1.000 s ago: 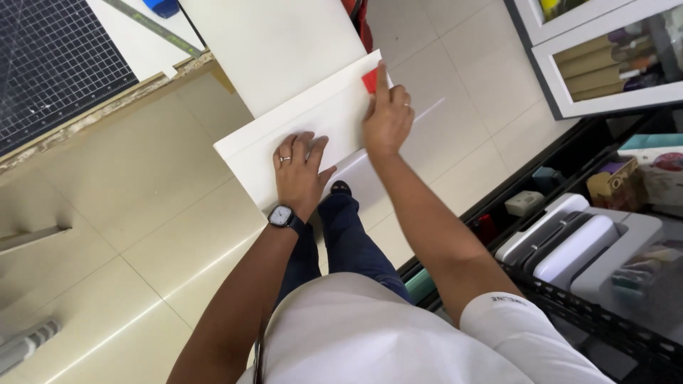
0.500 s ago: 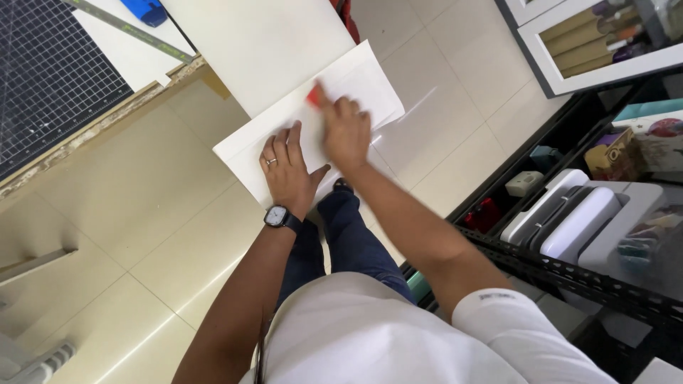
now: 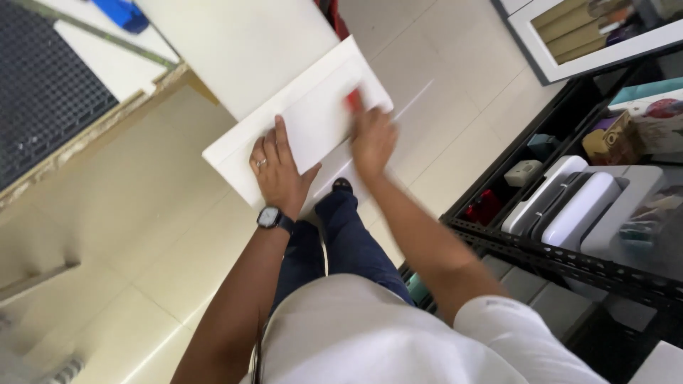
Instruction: Applying a white adhesive film to a rectangular board using a squeegee and a roller to ensure a smooth finish.
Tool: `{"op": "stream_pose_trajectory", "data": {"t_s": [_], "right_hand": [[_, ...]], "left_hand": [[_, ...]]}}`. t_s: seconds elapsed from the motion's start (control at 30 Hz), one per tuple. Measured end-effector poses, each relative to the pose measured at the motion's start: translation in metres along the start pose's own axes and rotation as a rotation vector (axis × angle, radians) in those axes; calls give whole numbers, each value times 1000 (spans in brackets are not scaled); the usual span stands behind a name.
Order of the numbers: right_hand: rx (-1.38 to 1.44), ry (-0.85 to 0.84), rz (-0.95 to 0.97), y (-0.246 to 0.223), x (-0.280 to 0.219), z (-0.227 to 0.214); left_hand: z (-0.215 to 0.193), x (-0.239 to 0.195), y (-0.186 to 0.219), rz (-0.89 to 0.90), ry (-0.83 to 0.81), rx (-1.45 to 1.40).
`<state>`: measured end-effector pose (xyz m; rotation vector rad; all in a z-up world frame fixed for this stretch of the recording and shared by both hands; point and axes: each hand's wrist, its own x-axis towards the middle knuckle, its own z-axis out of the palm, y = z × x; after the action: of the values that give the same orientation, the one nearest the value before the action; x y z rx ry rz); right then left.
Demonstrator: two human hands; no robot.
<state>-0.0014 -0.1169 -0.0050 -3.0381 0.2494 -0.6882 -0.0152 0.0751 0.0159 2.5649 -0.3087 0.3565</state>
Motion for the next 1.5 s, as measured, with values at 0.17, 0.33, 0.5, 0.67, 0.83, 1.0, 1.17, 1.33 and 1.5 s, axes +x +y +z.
{"op": "stream_pose_trajectory", "data": {"t_s": [0.17,0.33,0.5,0.67,0.83,1.0,1.17,1.33,1.5], "right_hand": [[220,-19,-250,-20,-36,-15],[75,-63,131,43,10,6],[130,-91,-134,-23,-53,-7],[-23,-16,40,52,-6,9],[251,-112,-241,-58,-53,-41],[-19,-2,-59,43,24,24],[52,-123,-119,-20,-15,18],[275,-283,-129,13,34,-6],[234,-151,-123,114,97,25]], "left_hand": [[12,2,-5,51,110,25],[3,6,0,32,24,26],[-1,-3,0,29,7,15],[0,-3,0,20,27,19],[17,1,-6,7,49,57],[4,4,1,-17,-30,72],[9,8,0,27,35,33],[1,1,3,-20,-7,24],[3,2,14,25,1,47]]}}
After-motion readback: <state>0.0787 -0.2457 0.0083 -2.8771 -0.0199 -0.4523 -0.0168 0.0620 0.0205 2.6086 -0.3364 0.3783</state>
